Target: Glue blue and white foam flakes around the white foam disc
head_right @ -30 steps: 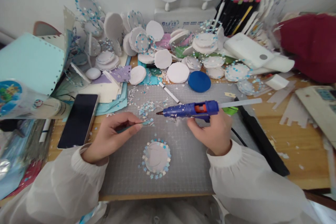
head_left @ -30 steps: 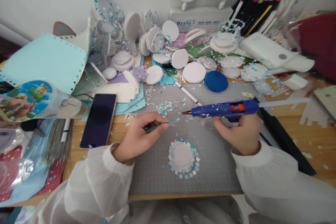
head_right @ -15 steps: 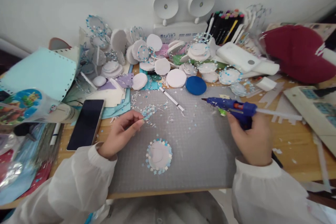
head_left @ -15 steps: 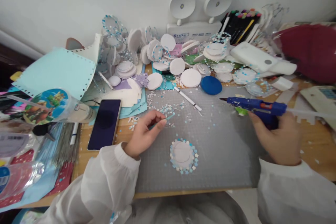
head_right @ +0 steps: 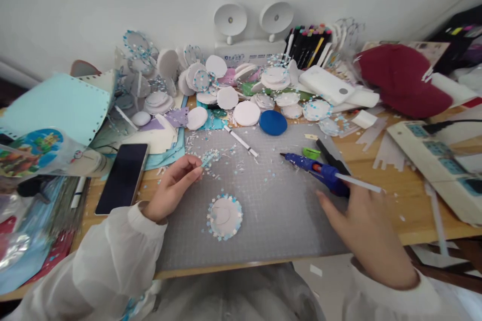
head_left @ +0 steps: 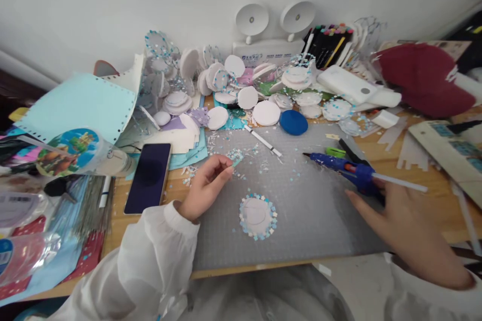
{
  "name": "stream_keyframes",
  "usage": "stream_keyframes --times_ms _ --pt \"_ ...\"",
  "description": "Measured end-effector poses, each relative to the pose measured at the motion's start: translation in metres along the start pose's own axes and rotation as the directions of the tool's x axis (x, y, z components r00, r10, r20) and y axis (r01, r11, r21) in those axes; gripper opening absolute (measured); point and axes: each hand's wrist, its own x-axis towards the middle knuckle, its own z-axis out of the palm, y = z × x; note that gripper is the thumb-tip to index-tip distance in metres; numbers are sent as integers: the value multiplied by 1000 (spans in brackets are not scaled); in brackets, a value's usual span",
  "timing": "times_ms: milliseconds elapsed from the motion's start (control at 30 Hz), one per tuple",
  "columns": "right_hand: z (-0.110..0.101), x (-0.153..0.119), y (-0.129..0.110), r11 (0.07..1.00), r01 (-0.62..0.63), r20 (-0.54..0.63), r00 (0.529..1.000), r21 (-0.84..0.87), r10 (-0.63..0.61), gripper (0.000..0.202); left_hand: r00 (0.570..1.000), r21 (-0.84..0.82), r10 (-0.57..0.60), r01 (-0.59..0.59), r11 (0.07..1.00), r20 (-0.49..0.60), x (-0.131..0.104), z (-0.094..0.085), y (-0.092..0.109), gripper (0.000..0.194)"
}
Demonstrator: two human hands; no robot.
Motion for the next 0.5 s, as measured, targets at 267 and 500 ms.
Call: stream_keyframes --times_ms 267,500 --pt "10 6 5 999 31 66 997 31 -33 54 999 -57 51 -52 997 -17 -1 0 0 16" --pt "9 9 5 996 69 103 992 58 -74 39 999 -60 38 -39 997 -14 -3 0 4 15"
